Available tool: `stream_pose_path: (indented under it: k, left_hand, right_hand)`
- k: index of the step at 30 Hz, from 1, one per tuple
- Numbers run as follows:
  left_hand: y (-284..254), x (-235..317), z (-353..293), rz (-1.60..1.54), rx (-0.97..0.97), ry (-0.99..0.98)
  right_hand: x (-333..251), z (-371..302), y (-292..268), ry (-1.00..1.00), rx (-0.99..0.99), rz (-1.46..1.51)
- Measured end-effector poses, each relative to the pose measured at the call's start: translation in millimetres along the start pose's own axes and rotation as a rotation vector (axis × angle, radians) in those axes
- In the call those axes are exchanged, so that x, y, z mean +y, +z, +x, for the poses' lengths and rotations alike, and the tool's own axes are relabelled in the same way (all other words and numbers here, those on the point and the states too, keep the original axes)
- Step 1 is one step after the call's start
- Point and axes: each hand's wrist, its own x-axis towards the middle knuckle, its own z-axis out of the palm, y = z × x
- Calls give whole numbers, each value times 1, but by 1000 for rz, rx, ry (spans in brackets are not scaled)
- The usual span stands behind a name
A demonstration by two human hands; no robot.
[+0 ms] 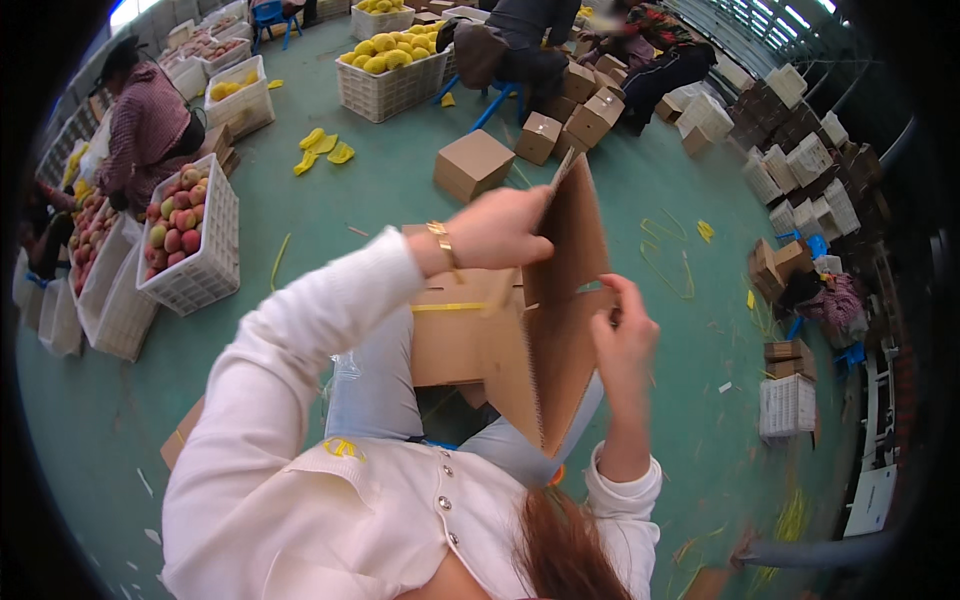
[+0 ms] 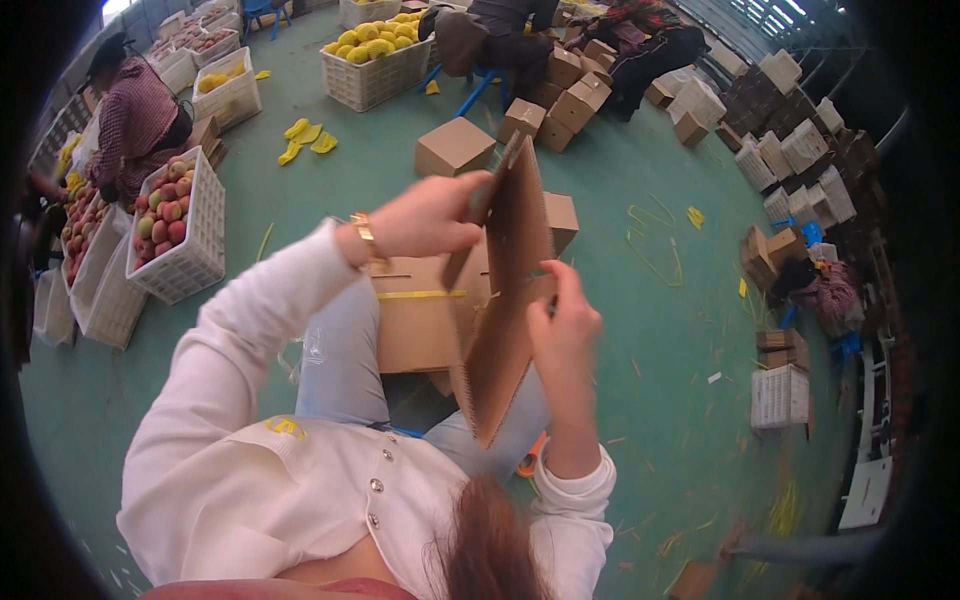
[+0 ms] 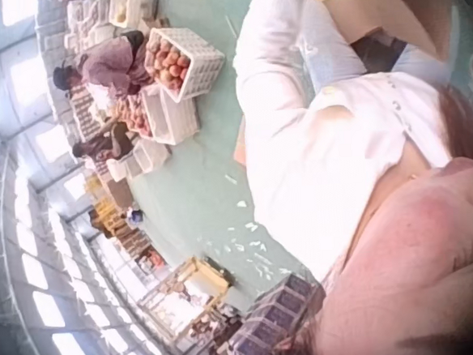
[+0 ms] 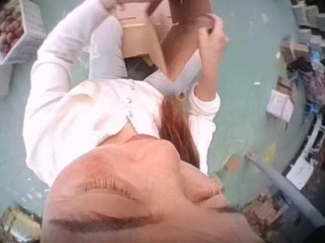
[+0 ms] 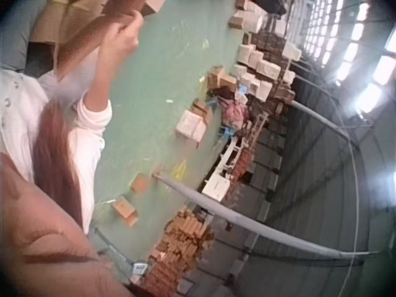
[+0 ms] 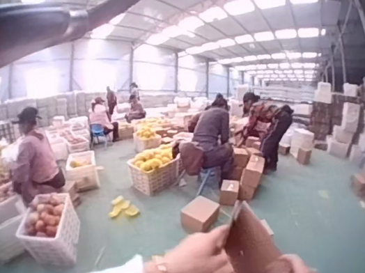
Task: The person assembles flat cardboard sheets into small boxes by folding the flaps and sealing them with a tape gun. They repeatedly pick up new sheets, fold them, apply tape, and place the finished boxes aside.
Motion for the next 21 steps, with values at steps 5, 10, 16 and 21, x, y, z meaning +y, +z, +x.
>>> stream_pose_path:
  k: [5, 10, 16, 21]
  left_hand:
    - [-35, -16, -35, 431, 7, -21]
    - [-8, -52, -38, 559, 103, -59]
    - [-4, -52, -26, 658, -38, -9]
    - [-4, -40, -30, 646, -139, -64]
  right_hand:
    - [25, 0, 6, 254, -51, 45]
    - [-1, 2, 44, -589, 376, -563]
    - [33, 4, 44, -530, -5, -221]
    - [-7, 37, 48, -305, 130, -453]
